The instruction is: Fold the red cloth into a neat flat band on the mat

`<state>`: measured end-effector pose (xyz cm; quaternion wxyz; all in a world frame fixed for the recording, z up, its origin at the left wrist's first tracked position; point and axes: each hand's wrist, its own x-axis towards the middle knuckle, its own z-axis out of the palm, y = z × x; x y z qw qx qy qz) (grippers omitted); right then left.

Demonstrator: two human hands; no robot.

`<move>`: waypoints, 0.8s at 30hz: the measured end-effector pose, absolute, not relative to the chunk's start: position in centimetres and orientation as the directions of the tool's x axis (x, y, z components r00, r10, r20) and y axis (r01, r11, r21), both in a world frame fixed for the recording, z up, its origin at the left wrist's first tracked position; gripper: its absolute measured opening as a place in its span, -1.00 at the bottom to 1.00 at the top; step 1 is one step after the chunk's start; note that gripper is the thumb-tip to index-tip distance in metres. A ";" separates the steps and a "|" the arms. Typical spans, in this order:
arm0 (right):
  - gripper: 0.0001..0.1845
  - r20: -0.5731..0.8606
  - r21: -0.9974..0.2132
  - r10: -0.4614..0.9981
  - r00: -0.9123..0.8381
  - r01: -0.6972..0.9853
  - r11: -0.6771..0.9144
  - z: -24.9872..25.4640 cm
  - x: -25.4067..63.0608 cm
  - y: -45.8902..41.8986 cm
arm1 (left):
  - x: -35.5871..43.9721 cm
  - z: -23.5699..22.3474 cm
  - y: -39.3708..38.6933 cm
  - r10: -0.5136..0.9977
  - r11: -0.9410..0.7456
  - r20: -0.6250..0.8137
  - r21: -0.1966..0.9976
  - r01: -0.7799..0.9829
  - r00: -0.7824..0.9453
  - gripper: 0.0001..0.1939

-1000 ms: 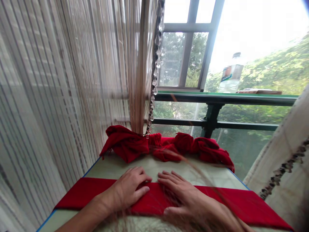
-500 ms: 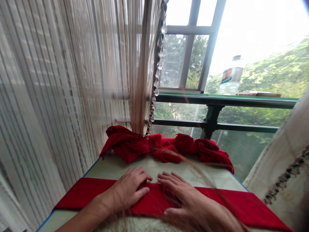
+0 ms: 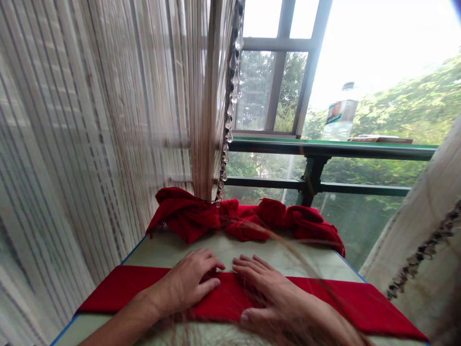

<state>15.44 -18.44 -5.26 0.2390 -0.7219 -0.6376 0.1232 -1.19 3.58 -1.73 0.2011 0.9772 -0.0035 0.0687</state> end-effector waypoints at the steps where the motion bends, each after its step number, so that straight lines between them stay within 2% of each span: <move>1: 0.13 0.136 -0.501 0.979 0.152 0.863 -0.065 -5.3 15.5 -18.5 | -1.2 -1.8 3.6 0.016 -0.919 0.138 0.391 -0.039 0.990 -0.71; 5: 0.10 0.165 -0.492 0.975 0.150 0.869 -0.050 -5.6 15.5 -18.5 | -1.1 -1.9 3.8 0.023 -0.927 0.124 0.373 -0.025 0.992 -0.68; 10: -0.05 0.179 -0.493 0.974 0.140 0.869 -0.035 -5.7 15.6 -18.6 | -1.0 -2.0 3.8 0.016 -0.927 0.124 0.374 -0.032 0.992 -0.69; 15: 0.00 0.177 -0.514 0.974 0.140 0.857 -0.030 -5.5 15.6 -18.8 | -1.0 -2.0 3.9 0.010 -0.926 0.118 0.376 -0.035 0.993 -0.73; 17: -0.21 0.239 -0.517 0.961 0.141 0.856 0.003 -5.3 15.5 -18.8 | -1.0 -2.0 4.0 0.009 -0.926 0.118 0.377 -0.036 0.993 -0.71; 20: -0.71 0.372 -0.510 0.911 0.175 0.859 0.044 -5.1 15.6 -18.8 | -1.0 -1.9 4.0 0.009 -0.923 0.121 0.384 -0.039 0.993 -0.71; 24: -0.82 0.419 -0.517 0.886 0.198 0.854 0.053 -5.2 15.6 -18.7 | -1.2 -1.9 3.1 -0.052 -0.910 0.168 0.398 -0.116 0.984 -0.68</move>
